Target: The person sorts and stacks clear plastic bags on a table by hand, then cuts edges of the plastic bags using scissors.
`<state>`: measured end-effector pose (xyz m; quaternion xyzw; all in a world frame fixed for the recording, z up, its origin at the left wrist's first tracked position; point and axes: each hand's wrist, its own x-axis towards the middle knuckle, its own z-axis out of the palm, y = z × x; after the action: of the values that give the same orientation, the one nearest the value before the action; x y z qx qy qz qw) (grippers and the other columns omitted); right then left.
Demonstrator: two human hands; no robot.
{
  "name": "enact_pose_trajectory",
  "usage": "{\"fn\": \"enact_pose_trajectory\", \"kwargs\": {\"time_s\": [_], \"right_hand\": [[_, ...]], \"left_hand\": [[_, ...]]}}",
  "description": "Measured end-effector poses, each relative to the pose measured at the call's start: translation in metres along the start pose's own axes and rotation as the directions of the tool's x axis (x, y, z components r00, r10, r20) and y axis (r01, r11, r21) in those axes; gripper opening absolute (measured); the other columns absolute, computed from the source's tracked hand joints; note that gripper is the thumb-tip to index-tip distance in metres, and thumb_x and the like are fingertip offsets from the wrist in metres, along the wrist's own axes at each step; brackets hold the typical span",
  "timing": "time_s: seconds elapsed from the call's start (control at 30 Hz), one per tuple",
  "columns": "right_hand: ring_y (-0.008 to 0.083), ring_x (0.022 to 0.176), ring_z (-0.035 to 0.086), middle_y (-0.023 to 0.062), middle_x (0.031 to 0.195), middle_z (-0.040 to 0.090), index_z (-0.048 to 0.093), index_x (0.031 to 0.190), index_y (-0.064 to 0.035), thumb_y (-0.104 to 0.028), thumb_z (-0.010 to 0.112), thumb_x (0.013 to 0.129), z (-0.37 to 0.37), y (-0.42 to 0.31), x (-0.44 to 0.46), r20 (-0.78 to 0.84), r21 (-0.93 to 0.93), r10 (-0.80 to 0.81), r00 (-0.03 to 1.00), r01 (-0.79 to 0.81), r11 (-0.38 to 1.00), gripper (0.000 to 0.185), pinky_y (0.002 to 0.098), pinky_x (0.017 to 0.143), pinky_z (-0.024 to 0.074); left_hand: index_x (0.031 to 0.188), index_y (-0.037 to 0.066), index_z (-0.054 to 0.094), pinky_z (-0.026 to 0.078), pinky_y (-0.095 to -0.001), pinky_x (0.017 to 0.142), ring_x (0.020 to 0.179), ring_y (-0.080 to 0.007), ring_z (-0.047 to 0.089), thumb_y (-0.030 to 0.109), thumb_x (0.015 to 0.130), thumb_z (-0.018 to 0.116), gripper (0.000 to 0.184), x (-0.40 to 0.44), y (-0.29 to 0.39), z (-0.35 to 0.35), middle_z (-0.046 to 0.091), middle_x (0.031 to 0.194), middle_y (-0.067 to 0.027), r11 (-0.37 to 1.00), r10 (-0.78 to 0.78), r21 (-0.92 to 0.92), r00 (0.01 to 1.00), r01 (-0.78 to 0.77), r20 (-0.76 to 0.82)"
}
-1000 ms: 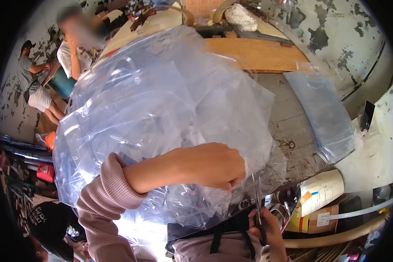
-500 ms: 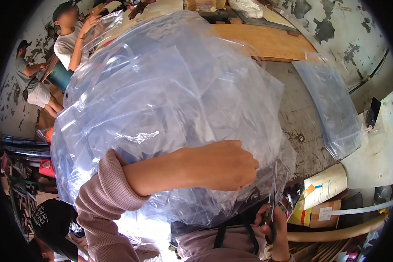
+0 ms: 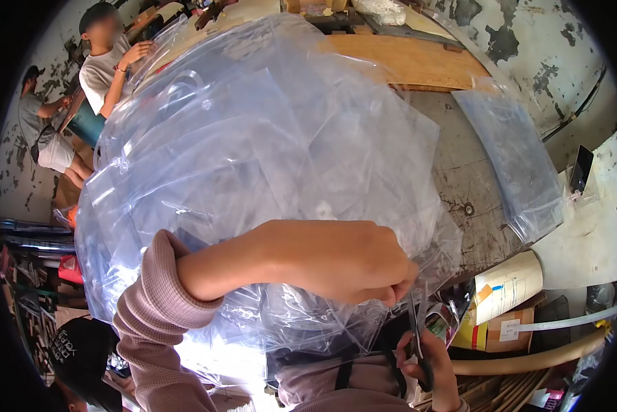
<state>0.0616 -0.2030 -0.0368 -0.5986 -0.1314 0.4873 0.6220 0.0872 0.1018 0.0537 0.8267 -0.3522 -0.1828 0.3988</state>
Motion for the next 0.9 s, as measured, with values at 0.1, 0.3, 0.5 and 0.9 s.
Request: {"fn": "enact_pose_trajectory", "kwargs": {"time_s": [0.1,0.3,0.5,0.9], "right_hand": [[0.0120,0.071,0.054,0.0042,0.076,0.056,0.054,0.099,-0.0014,-0.030,0.081,0.065,0.010,-0.007,-0.002,-0.039,-0.035,0.034,0.999,-0.036,0.999,0.052,0.0231,0.062,0.0410],[0.0120,0.069,0.054,0.0037,0.075,0.056,0.055,0.099,-0.0015,-0.029,0.082,0.064,0.010,-0.010,-0.006,-0.019,-0.040,0.051,0.999,-0.052,0.998,0.052,0.0238,0.061,0.0406],[0.0147,0.066,0.055,0.0051,0.074,0.053,0.056,0.098,-0.0032,-0.018,0.084,0.061,0.016,-0.005,0.009,-0.150,-0.716,-0.397,0.905,0.177,0.675,0.049,0.0270,0.064,0.0445],[0.0229,0.063,0.043,0.0050,0.070,0.043,0.063,0.099,-0.0081,-0.019,0.082,0.055,0.025,-0.024,0.012,-0.053,-0.983,-0.749,0.660,0.099,0.157,0.050,0.0346,0.051,0.0348]], "left_hand": [[0.090,0.003,0.050,0.042,-0.0377,0.059,0.070,-0.0271,0.056,0.018,0.085,0.059,0.018,0.000,0.005,-0.004,0.057,0.074,-0.0074,0.996,-0.002,-0.089,0.999,-0.003,-0.053],[0.088,0.011,0.055,0.036,-0.0341,0.070,0.072,-0.0150,0.056,0.025,0.080,0.066,0.020,-0.014,0.004,-0.012,0.057,0.073,0.0031,0.918,-0.051,0.382,0.988,0.103,-0.145],[0.075,0.015,0.061,0.032,-0.0297,0.075,0.071,-0.0102,0.055,0.031,0.079,0.068,0.018,-0.017,0.011,-0.031,0.057,0.072,0.0076,0.930,-0.142,0.329,0.986,0.163,-0.089],[0.077,0.013,0.062,0.033,-0.0288,0.074,0.067,-0.0099,0.057,0.027,0.077,0.072,0.016,-0.018,0.007,-0.036,0.059,0.072,0.0078,0.974,-0.134,0.168,0.986,0.150,-0.103]]}}
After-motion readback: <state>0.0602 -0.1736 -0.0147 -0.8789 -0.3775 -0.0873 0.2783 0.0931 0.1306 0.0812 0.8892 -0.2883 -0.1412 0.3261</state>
